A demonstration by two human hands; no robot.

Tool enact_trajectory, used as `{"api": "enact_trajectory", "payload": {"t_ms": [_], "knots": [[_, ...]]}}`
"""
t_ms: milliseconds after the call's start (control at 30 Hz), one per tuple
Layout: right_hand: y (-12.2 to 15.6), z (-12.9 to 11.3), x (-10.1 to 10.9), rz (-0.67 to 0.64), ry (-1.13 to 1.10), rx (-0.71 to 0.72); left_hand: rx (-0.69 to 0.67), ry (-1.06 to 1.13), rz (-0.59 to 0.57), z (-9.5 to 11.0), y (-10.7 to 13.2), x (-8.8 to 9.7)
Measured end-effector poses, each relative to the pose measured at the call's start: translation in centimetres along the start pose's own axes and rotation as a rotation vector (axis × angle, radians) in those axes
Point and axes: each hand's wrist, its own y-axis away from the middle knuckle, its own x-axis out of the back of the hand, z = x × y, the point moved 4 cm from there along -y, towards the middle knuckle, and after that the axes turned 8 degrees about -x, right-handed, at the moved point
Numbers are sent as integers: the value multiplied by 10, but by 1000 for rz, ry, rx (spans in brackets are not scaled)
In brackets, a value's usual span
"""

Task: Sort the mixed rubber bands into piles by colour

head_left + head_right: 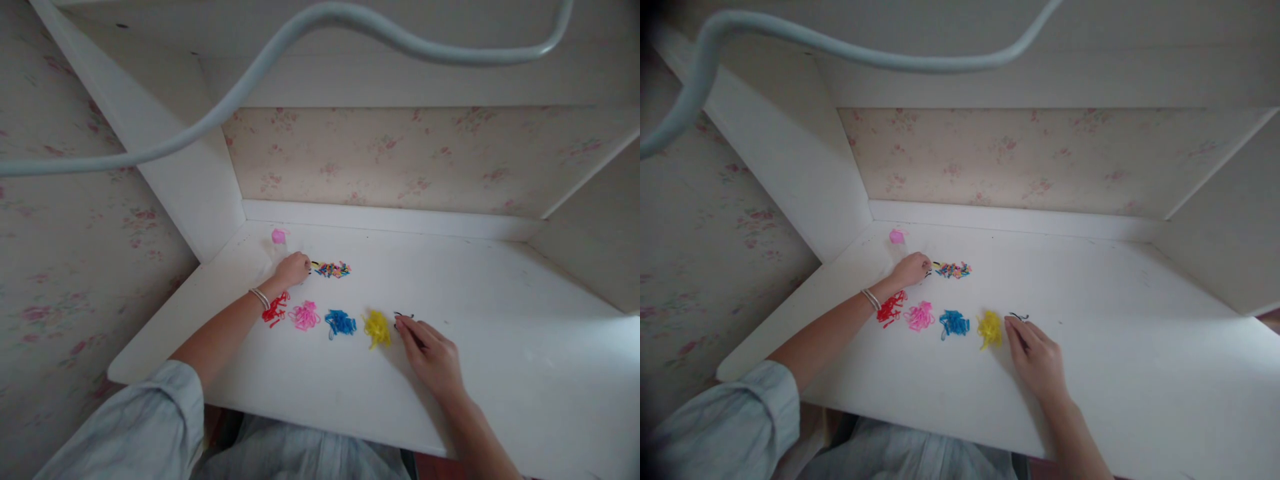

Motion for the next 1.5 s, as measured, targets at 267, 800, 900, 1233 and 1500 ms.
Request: {"api": "enact_trajectory", "payload": {"t_ms": [267, 800, 900, 1233, 1500], "knots": [[0, 3, 0, 10, -43, -47, -68, 68, 34, 5, 1, 7], [-2, 5, 4, 45, -65, -140, -419, 229, 43, 126, 59, 19], [-2, 6, 5, 61, -66, -153, -466, 244, -3, 151, 67, 8], [-4, 7, 6, 58, -65, -140, -480, 206, -48, 162, 58, -8], [-4, 8, -1, -7, -73, -154, -388, 280, 82, 129, 76, 24]]}}
